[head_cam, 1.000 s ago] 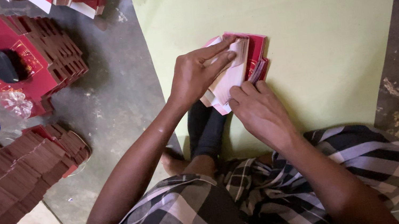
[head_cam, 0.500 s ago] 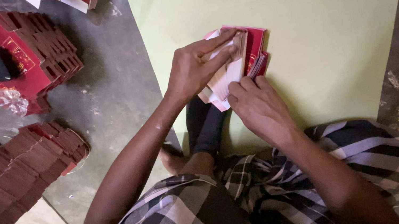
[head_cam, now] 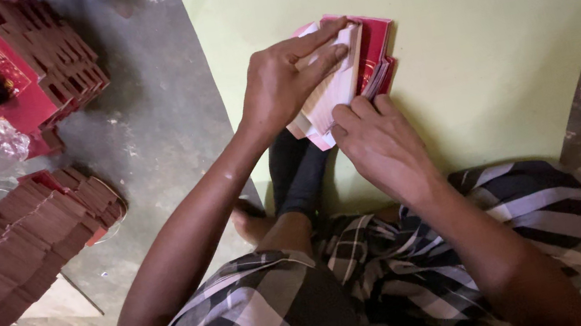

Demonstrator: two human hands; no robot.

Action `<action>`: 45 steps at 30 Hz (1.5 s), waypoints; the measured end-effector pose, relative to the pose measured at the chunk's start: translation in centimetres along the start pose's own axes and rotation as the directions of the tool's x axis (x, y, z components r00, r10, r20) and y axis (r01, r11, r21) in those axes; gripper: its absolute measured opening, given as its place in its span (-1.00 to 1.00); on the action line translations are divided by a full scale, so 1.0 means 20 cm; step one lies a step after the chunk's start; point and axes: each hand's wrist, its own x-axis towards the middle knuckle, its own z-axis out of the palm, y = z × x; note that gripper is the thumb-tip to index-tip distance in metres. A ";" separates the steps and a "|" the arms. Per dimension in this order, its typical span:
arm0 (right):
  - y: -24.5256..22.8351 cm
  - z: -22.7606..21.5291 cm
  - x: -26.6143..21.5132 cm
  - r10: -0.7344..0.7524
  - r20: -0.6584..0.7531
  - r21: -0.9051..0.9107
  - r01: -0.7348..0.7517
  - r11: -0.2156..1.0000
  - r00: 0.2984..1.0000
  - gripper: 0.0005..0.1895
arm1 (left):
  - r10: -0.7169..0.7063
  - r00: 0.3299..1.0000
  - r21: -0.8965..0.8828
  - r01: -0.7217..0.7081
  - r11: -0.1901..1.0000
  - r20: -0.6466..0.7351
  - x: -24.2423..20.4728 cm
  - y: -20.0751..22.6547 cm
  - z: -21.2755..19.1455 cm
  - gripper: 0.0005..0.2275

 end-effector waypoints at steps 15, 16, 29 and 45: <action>-0.01 -0.01 0.00 0.007 0.005 0.000 -0.007 1.000 1.000 -0.83 | -0.032 0.999 -0.003 0.032 0.999 0.009 0.01 -0.01 0.03 -0.66; 0.00 -0.01 0.00 0.006 -0.005 0.006 -0.006 1.000 1.000 -0.83 | -0.055 0.998 0.009 0.055 0.998 0.022 0.02 -0.02 0.03 -0.66; -0.01 -0.01 -0.06 0.070 -0.074 0.052 -0.066 0.996 0.995 -0.77 | 0.066 0.994 0.037 -0.064 0.997 -0.082 0.00 0.03 0.04 -0.67; 0.09 0.25 -0.18 0.553 0.180 0.636 -0.525 0.566 0.813 -0.65 | -0.114 0.993 -0.054 0.112 0.992 -0.036 -0.01 0.08 0.01 -0.70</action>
